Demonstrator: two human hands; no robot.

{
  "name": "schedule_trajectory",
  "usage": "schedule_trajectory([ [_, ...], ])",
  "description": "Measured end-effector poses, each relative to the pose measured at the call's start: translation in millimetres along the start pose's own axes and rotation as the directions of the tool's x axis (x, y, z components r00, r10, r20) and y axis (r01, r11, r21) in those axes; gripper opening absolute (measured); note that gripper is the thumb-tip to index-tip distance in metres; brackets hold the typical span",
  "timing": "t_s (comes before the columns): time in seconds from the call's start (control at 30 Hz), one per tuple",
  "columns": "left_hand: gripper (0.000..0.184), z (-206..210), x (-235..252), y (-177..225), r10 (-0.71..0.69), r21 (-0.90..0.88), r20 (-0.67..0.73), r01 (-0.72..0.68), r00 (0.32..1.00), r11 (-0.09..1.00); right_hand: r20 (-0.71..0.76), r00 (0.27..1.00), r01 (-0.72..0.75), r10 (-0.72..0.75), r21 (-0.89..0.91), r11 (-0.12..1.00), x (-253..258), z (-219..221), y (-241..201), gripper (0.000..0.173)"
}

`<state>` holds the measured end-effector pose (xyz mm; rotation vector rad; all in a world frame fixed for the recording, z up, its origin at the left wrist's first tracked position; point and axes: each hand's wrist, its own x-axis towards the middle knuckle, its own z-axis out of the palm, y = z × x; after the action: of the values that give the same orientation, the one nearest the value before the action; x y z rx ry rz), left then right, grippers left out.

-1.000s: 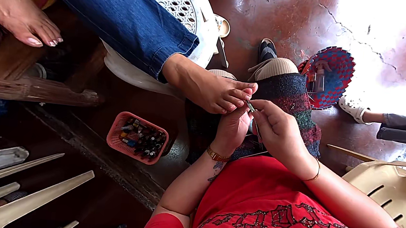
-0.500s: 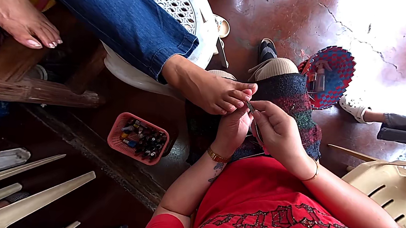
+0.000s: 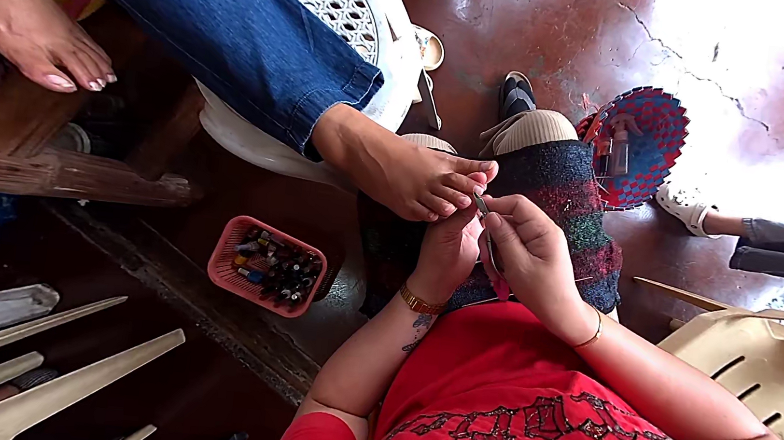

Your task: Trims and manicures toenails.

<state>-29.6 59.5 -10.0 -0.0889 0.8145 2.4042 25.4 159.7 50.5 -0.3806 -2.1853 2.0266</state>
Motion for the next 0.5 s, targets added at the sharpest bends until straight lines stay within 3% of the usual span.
schedule_trajectory([
  [0.13,0.021,2.8,-0.9,1.3,0.018,-0.105,0.034,-0.015,0.999,0.994,0.021,0.938,0.339,-0.346,-0.256,0.905,12.1,-8.5,4.1,0.024],
  [0.2,0.022,3.5,-2.4,2.7,0.000,-0.227,0.043,0.010,0.999,0.974,0.099,0.925,0.380,-0.368,-0.327,0.866,18.3,-12.4,4.1,0.028],
  [0.27,0.016,6.9,-2.8,5.6,-0.016,-0.320,0.003,0.016,1.000,0.947,0.145,0.940,0.337,-0.308,-0.272,0.901,19.3,-16.7,6.1,0.027],
  [0.37,0.015,10.1,-4.6,11.4,-0.060,-0.322,-0.059,0.038,0.996,0.946,0.191,0.974,0.118,-0.119,0.012,0.993,15.9,-27.5,7.9,0.023],
  [0.43,0.018,8.6,-6.1,13.4,-0.063,-0.302,-0.051,0.045,0.997,0.952,0.246,0.969,-0.042,-0.005,0.186,0.982,16.1,-36.6,12.0,0.020],
  [0.5,0.018,9.5,-7.7,15.1,-0.056,-0.269,-0.059,0.038,0.997,0.962,0.276,0.961,-0.087,0.023,0.224,0.971,16.6,-42.3,18.2,0.021],
])
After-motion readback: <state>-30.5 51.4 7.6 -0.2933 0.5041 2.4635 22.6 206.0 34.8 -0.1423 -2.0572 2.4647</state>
